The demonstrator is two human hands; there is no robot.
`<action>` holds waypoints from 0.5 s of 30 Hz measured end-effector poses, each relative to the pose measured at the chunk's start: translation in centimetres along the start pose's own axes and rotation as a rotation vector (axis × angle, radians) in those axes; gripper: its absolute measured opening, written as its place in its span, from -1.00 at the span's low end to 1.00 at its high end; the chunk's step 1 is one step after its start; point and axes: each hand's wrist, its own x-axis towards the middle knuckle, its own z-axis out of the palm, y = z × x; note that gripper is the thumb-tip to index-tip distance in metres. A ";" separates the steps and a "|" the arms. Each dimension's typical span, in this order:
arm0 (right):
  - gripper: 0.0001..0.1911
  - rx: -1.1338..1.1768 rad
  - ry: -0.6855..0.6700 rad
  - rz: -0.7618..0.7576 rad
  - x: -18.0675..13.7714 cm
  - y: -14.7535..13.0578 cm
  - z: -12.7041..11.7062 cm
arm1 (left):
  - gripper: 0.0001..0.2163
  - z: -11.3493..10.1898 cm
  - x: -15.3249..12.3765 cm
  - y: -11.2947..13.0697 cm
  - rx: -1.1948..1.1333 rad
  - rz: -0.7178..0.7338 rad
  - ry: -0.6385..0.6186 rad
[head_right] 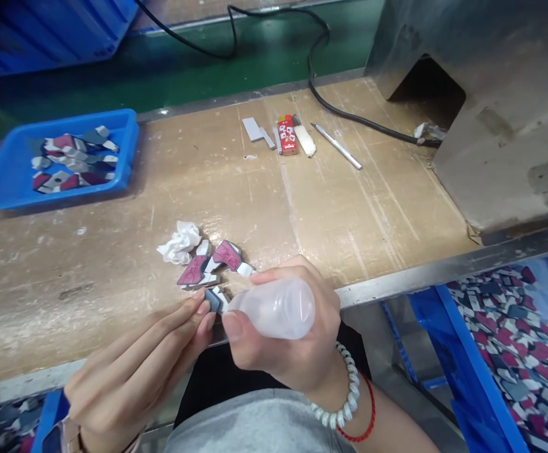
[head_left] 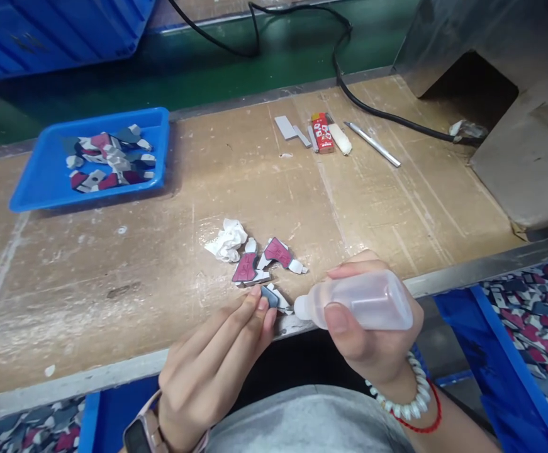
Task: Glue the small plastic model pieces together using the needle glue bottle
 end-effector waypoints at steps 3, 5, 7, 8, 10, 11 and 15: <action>-0.75 0.013 0.011 -0.029 0.2 -0.2 0.2 | -0.87 -0.3 -0.1 0.1 -0.001 -0.029 -0.030; -0.77 0.028 0.000 -0.051 0.3 -0.3 0.2 | -0.88 -0.4 0.0 0.2 -0.005 -0.035 -0.061; -0.78 0.049 -0.021 -0.044 0.4 -0.3 0.3 | -0.89 -0.5 0.1 0.2 -0.014 -0.038 -0.090; -0.77 0.060 -0.030 -0.030 0.4 -0.3 0.3 | -0.89 -0.5 0.1 0.3 -0.019 -0.035 -0.087; -0.74 0.074 -0.035 0.009 0.3 -0.2 0.3 | -0.88 -0.4 0.2 0.3 -0.022 -0.034 -0.070; -0.73 0.077 -0.033 0.021 0.3 -0.2 0.2 | -0.87 -0.4 0.2 0.2 -0.024 -0.032 -0.055; -0.73 0.079 -0.034 0.047 0.1 -0.2 0.1 | -0.87 -0.3 0.1 0.2 -0.046 -0.045 -0.054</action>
